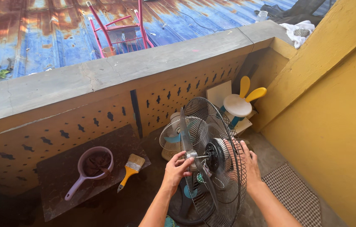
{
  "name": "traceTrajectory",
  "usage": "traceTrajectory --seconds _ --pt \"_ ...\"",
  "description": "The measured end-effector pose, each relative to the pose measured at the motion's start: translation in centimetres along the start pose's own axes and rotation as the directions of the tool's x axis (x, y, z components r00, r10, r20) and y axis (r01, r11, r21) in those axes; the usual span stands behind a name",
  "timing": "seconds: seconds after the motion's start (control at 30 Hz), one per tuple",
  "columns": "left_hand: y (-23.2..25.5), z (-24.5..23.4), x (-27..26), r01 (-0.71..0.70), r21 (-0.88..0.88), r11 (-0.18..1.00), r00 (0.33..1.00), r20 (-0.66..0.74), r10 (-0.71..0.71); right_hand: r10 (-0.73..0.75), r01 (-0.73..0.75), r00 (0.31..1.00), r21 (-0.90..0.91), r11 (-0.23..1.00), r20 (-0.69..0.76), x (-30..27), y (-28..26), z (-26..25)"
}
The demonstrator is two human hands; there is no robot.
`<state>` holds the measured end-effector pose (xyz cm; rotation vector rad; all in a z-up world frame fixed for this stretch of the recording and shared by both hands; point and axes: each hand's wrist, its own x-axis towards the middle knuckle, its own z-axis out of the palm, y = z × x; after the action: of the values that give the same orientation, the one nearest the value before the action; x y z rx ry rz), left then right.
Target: The person assembles a standing fan by attaching the fan blades to the motor hub, securing them with a nut, and then attaching both the front and rear wire cages. The person tightens the components by hand and adjusts the cage alignment.
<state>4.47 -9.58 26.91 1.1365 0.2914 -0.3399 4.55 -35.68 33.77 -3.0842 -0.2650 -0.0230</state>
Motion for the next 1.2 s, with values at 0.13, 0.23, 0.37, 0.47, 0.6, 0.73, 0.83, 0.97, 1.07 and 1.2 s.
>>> traceTrajectory --seconds 0.13,0.23,0.37,0.47,0.6,0.73,0.83,0.97,1.07,1.2 --pt "-0.2 -0.4 0.5 0.036 -0.003 0.999 0.999 0.009 -0.036 0.038 -0.036 0.997 -0.041 0.999 0.062 0.1 -0.8 -1.0" --pt "-0.4 -0.8 0.7 0.046 0.005 0.999 0.999 0.022 -0.046 0.035 -0.032 0.998 -0.063 0.997 0.053 0.0 -1.0 -1.1" --pt "-0.4 -1.6 0.4 -0.023 0.02 1.0 1.0 0.015 0.022 0.039 -0.038 0.999 -0.042 0.998 0.028 -0.1 -1.3 -0.9" --pt "-0.2 -2.2 -0.2 -0.095 -0.02 0.995 0.993 0.072 0.096 0.032 -0.031 0.999 -0.02 0.999 0.023 -0.6 -1.4 -1.0" --pt "0.5 -1.9 -0.6 -0.083 0.017 0.996 0.994 0.078 0.081 0.034 -0.034 0.999 0.002 0.999 0.009 -0.7 -1.7 -1.5" --pt "0.6 -1.0 -1.1 -0.111 -0.001 0.994 0.991 0.077 0.111 0.046 -0.046 0.999 -0.036 0.998 0.004 -0.7 -2.2 -1.8" --pt "0.7 -0.7 -1.2 -0.132 -0.031 0.991 0.987 0.093 0.134 0.077 -0.075 0.995 -0.034 0.997 0.065 -0.6 -2.1 -1.8" --pt "0.5 -1.0 -0.8 -0.179 0.076 0.981 0.976 0.137 0.168 0.023 -0.023 1.0 -0.003 1.0 0.006 -0.6 -1.8 -1.5" --pt "0.1 -0.9 -0.4 -0.305 0.046 0.951 0.933 0.216 0.288 0.003 -0.003 1.0 -0.018 1.0 0.003 -0.6 -1.4 -1.1" --pt "-0.1 -0.9 0.1 -0.361 0.094 0.928 0.913 0.238 0.332 -0.018 0.017 0.998 -0.013 1.0 -0.065 -0.5 -1.3 -0.9"
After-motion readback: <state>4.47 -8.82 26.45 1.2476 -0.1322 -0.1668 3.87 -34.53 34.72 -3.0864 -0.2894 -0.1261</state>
